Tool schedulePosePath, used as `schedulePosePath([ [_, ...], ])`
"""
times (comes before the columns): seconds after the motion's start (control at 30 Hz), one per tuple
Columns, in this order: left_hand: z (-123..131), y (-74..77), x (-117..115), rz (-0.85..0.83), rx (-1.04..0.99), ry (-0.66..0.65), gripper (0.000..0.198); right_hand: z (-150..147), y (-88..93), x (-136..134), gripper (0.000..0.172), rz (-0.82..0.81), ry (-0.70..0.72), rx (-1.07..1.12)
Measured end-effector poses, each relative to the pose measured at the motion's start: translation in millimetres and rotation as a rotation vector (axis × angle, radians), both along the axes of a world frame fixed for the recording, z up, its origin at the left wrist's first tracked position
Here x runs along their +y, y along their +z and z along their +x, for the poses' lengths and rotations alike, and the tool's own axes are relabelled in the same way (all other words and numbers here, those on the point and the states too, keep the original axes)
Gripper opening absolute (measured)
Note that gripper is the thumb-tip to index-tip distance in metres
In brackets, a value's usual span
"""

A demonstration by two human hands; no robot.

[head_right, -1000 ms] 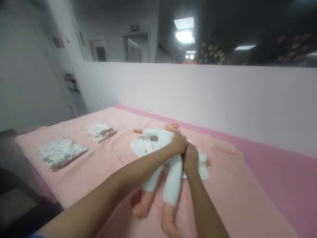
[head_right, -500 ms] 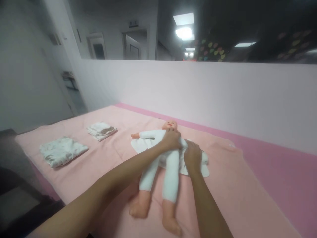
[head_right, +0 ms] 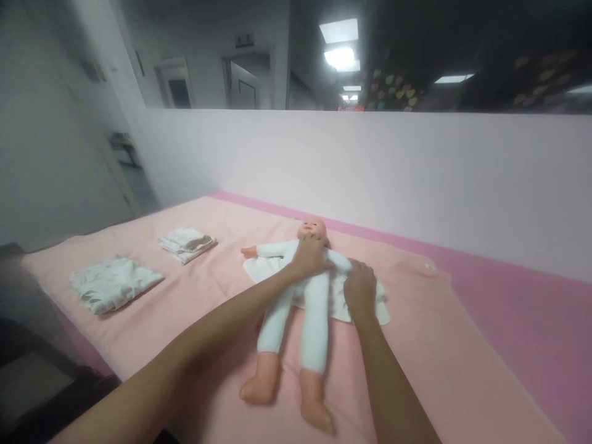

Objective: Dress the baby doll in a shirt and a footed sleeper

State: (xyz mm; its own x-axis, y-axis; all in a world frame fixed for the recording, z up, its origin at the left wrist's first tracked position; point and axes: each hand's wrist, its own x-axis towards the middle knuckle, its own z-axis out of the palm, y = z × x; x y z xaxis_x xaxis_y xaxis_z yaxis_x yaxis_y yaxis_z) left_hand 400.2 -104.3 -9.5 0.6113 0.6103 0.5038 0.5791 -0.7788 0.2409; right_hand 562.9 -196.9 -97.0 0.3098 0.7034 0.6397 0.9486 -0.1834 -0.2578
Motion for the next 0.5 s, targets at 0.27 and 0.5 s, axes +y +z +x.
schedulePosePath([
  [0.27,-10,1.6,0,0.000,-0.112,-0.014,0.038,-1,0.8,-2,0.049,0.001,0.025,0.015],
  [0.5,-27,6.3,0,0.005,-0.196,-0.015,0.034,-1,2.8,-5,0.040,-0.071,-0.034,0.057],
])
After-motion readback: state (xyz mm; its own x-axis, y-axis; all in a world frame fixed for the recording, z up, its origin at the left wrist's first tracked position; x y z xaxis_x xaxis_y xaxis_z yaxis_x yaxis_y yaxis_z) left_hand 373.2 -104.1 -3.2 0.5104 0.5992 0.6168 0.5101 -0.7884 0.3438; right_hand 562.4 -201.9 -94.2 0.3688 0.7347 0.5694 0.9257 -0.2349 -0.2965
